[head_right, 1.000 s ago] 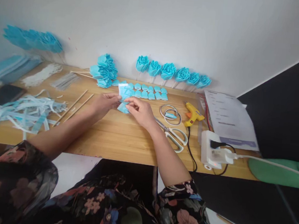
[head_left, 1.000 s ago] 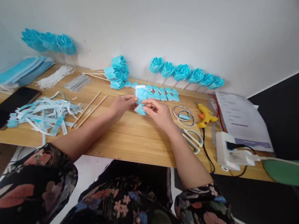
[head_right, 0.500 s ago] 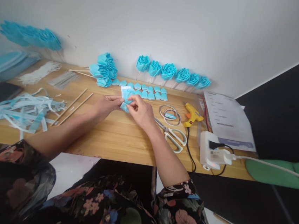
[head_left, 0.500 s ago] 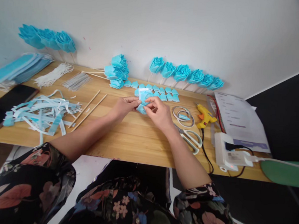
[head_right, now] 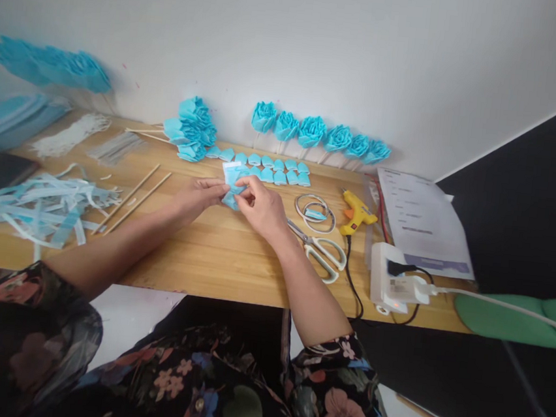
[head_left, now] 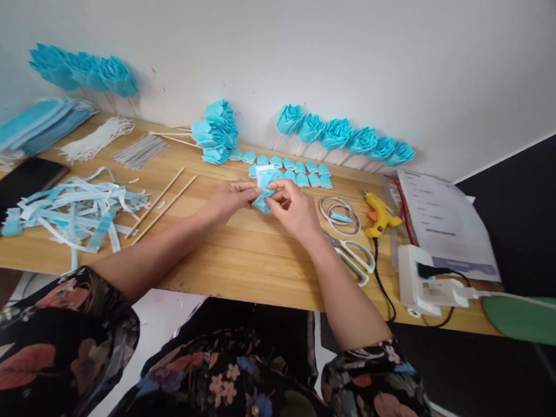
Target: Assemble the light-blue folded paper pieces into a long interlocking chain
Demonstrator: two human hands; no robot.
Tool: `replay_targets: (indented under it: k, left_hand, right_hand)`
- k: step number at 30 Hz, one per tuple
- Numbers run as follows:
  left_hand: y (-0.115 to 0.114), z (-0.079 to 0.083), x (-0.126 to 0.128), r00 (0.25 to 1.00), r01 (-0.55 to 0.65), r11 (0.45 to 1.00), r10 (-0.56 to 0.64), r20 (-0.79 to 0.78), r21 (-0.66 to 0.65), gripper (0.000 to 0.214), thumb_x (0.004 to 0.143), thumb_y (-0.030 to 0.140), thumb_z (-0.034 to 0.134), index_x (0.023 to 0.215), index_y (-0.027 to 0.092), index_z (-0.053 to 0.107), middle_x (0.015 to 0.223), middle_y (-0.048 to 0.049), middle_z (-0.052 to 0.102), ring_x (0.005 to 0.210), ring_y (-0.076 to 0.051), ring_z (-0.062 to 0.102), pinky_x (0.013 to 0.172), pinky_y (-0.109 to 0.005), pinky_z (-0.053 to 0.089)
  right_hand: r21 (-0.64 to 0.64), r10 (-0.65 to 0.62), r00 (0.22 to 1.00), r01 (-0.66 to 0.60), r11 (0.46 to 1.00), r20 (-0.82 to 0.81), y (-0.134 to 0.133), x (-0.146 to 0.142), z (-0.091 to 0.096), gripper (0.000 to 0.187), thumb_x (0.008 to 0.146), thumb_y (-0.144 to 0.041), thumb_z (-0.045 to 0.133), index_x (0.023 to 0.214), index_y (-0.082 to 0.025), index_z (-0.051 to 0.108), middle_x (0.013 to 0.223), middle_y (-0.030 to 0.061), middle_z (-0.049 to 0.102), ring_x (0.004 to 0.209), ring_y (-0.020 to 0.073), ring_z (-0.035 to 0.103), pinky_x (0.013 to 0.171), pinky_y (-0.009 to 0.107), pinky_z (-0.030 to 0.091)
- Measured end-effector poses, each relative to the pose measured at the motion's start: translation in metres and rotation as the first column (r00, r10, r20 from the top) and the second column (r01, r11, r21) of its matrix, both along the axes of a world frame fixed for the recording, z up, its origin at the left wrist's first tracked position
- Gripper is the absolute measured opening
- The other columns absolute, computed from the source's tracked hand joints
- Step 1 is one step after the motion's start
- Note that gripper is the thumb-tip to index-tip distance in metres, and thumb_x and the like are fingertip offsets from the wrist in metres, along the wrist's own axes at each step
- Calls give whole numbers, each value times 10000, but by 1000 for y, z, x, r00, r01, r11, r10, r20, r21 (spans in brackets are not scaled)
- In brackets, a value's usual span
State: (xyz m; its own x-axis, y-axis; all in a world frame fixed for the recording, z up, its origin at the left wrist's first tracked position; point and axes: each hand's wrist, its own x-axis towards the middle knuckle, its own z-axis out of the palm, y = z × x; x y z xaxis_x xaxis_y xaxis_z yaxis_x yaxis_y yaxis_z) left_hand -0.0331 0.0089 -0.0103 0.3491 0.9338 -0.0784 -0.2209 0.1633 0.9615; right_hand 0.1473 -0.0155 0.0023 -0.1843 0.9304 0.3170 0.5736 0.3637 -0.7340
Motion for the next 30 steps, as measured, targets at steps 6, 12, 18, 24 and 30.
replay_targets:
  k: [6, 12, 18, 24, 30]
  left_hand:
    - [0, 4, -1, 1000, 3, 1000, -2, 31, -28, 222, 726, 337, 757, 676, 137, 672, 659, -13, 610, 675, -140, 567, 727, -296, 469]
    - [-1, 10, -1, 992, -39, 996, 49, -115, 82, 312, 749, 388, 718, 582, 162, 583, 588, 14, 516, 606, -117, 462, 639, -271, 395]
    - [-1, 10, -2, 982, -16, 984, 49, -180, 179, 353, 778, 420, 682, 554, 182, 549, 568, 15, 471, 592, -126, 413, 625, -289, 349]
    - [-3, 11, -3, 981, 11, 979, 29, -191, 205, 314, 803, 379, 659, 571, 175, 600, 592, 5, 508, 622, -140, 457, 653, -294, 374]
    - [-2, 9, -1, 987, 14, 987, 12, -158, 158, 238, 732, 395, 762, 767, 161, 748, 770, -33, 704, 762, -180, 606, 765, -313, 465]
  right_hand:
    - [-18, 38, 999, -38, 999, -14, -1, 2, 2, 230, 837, -219, 634, 1066, -238, 631, 782, -25, 741, 661, 139, 658, 685, 265, 475]
    - [-27, 74, 997, -73, 997, 9, 0, 4, 0, 266, 842, -232, 643, 1107, -242, 621, 815, -19, 752, 695, 147, 665, 716, 273, 483]
    - [-21, 64, 998, -63, 998, 4, 0, 4, -1, 251, 848, -255, 648, 1098, -243, 624, 793, -21, 744, 678, 147, 658, 696, 270, 475]
    - [-33, 39, 999, -39, 999, -2, 0, 4, 0, 247, 845, -245, 632, 1092, -244, 626, 764, -25, 735, 655, 147, 649, 686, 273, 471]
    - [-23, 36, 999, -36, 999, -11, 0, 3, 1, 247, 838, -221, 640, 1085, -237, 632, 747, -32, 718, 656, 139, 646, 686, 267, 470]
